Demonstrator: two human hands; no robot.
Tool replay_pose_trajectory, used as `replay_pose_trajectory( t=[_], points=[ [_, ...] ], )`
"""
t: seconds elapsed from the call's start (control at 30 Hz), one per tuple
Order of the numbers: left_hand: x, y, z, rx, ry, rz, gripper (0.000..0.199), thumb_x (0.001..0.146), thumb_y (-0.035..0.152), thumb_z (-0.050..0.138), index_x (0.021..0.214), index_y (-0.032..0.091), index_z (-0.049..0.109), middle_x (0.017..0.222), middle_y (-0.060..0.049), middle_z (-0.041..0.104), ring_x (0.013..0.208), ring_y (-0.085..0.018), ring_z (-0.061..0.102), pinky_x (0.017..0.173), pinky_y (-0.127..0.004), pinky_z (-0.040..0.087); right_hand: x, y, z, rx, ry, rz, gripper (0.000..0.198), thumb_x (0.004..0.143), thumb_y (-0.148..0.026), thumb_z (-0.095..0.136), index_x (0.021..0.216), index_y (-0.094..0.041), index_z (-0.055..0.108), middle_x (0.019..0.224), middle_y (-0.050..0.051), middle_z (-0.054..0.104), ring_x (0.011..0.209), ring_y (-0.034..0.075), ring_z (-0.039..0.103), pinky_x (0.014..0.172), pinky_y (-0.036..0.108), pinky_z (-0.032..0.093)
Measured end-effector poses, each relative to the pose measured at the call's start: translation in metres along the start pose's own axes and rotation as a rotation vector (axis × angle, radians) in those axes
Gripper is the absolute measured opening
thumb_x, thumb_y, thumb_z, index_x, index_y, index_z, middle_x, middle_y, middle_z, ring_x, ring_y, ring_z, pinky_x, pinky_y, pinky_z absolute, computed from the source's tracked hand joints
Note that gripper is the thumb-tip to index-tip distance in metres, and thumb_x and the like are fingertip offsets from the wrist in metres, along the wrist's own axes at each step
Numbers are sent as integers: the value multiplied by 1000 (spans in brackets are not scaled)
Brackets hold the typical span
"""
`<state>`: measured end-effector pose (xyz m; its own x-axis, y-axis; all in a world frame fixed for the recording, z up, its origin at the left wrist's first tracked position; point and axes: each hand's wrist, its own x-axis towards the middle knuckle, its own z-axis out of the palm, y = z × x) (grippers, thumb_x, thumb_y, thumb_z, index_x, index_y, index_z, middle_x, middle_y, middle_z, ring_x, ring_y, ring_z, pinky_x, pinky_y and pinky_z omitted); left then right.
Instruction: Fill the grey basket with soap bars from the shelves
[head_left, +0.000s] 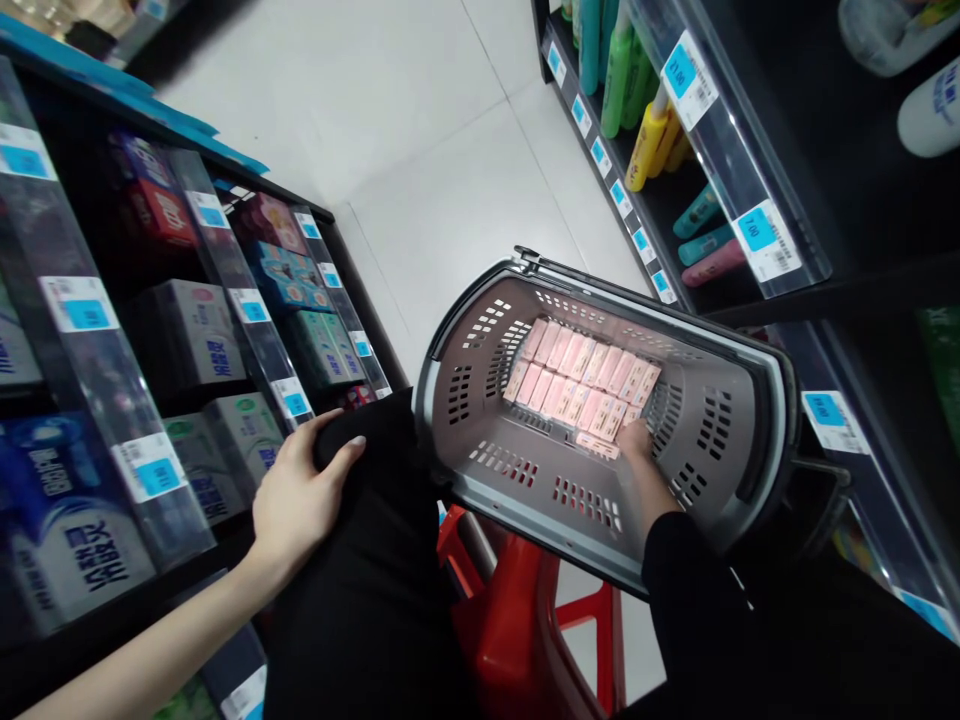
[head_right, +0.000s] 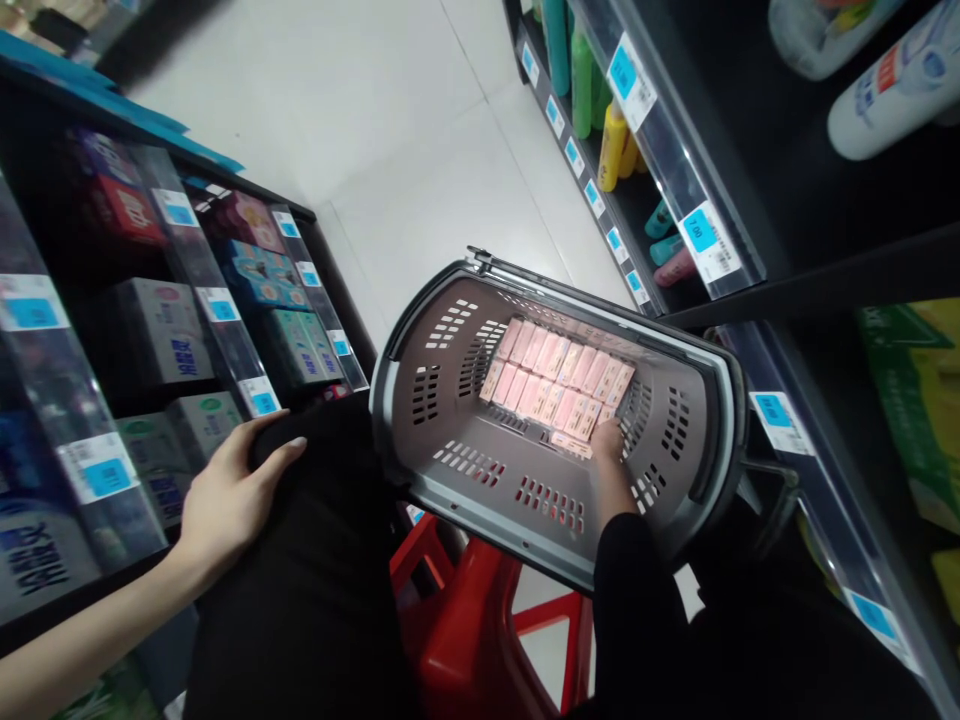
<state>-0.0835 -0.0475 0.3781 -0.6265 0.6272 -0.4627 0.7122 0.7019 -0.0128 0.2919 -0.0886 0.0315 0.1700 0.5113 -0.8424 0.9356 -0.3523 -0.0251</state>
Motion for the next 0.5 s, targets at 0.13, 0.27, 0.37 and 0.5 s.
replay_pose_trajectory(
  t=[0.13, 0.27, 0.37, 0.5],
  points=[
    [0, -2, 3, -4, 16, -5, 54, 88, 51, 45, 135, 25, 52, 141, -10, 55, 127, -38, 53, 108, -58, 42, -2, -1, 4, 186, 71, 201, 52, 98, -33, 46, 133, 5, 45, 112, 33, 64, 96, 32, 65, 82, 43, 47],
    [-1, -2, 3, -8, 22, -11, 51, 90, 51, 46, 136, 27, 52, 141, -9, 55, 128, -37, 52, 108, -58, 42, -1, 0, 7, 309, 82, 262, 45, 97, -31, 46, 126, 3, 53, 113, 31, 65, 103, 34, 64, 88, 46, 48],
    [0, -2, 3, -8, 16, -13, 54, 89, 52, 46, 136, 26, 52, 142, -9, 54, 128, -37, 52, 108, -58, 41, 2, 4, 3, 361, 38, 282, 40, 96, -33, 49, 114, 0, 64, 111, 28, 68, 109, 35, 64, 92, 46, 48],
    [1, -4, 3, -13, 13, -10, 62, 84, 57, 44, 138, 26, 51, 143, -9, 53, 128, -38, 51, 107, -58, 41, 7, 8, -2, 401, 0, 322, 40, 95, -36, 56, 111, -2, 67, 112, 25, 69, 115, 34, 63, 95, 44, 50]
  ],
)
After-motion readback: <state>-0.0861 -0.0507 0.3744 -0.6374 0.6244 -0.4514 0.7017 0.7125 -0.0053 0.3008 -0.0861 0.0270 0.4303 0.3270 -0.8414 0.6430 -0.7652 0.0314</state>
